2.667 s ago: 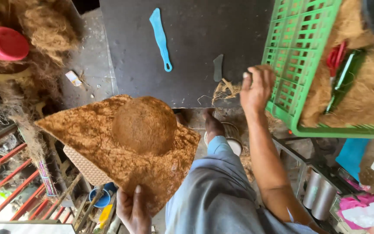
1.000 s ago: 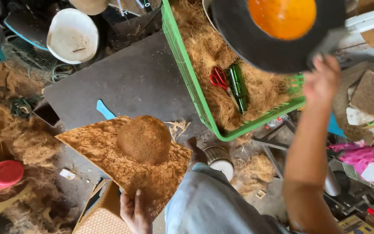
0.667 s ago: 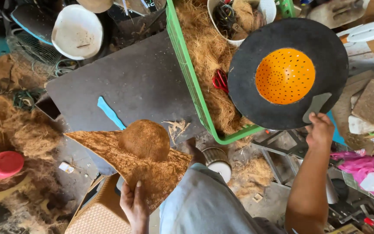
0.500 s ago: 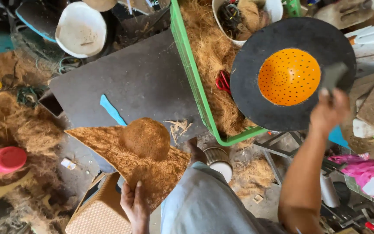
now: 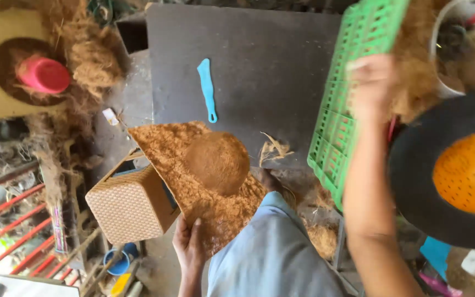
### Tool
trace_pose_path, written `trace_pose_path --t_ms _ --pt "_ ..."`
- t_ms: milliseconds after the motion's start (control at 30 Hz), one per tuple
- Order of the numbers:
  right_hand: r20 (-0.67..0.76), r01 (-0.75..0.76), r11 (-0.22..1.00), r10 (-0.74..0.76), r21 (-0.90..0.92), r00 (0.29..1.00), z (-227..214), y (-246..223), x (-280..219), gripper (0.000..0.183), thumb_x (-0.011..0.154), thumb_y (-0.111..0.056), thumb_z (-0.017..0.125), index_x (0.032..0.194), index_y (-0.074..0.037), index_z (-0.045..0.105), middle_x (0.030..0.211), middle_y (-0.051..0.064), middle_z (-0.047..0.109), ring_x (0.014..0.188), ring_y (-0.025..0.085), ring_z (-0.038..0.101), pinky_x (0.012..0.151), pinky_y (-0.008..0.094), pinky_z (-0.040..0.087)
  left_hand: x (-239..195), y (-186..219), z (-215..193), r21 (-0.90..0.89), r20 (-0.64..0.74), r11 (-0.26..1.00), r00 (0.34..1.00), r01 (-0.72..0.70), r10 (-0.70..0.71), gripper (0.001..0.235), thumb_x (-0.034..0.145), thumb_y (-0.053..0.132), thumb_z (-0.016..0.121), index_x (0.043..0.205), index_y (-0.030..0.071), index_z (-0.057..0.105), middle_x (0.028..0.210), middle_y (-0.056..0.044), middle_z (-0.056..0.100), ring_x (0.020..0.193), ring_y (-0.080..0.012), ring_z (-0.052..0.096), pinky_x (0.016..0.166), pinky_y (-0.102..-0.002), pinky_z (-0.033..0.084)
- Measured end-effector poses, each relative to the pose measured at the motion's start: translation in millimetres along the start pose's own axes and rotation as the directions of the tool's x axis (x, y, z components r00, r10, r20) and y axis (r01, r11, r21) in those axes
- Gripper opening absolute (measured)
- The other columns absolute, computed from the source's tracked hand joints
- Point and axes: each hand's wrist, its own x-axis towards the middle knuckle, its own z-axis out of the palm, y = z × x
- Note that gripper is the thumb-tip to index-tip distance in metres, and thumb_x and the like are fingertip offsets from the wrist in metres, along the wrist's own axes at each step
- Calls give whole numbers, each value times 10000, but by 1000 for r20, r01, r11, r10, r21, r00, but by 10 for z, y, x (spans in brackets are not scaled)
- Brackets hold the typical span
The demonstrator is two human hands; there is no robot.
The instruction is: The person places a coconut-fiber hat on a workbench, retrieves a hammer and a metal punch, then sits on the floor. They repeatedly position the punch on the hat brim and strike it with the hammer to create a series of holes along the edge.
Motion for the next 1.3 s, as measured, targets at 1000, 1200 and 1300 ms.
trace_pose_path --t_ms 1000,1200,1300 --pt "505 -189 884 407 -429 761 1602 269 -1803 113 908 -185 636 993 -111 626 967 69 651 833 271 602 717 427 442 724 630 115 -422 106 905 989 -46 100 220 928 190 640 1087 50 582 902 -13 588 807 -97 519 705 -240 443" --pt "-26 -493 870 493 -10 870 -726 -1103 -451 308 942 -91 620 1245 -143 626 1114 31 677 910 121 617 753 254 475 806 1124 671 -270 302 933 900 -237 316 194 937 262 638 967 79 581 865 24 556 821 -89 502 758 -242 424" --pt "-231 -394 916 369 -72 900 -1538 -989 44 290 963 66 605 1190 -102 672 1033 49 721 714 69 650 499 193 505 950 1109 825 -365 345 906 873 -213 344 193 925 251 656 965 84 567 896 13 571 853 -103 520 776 -263 441"
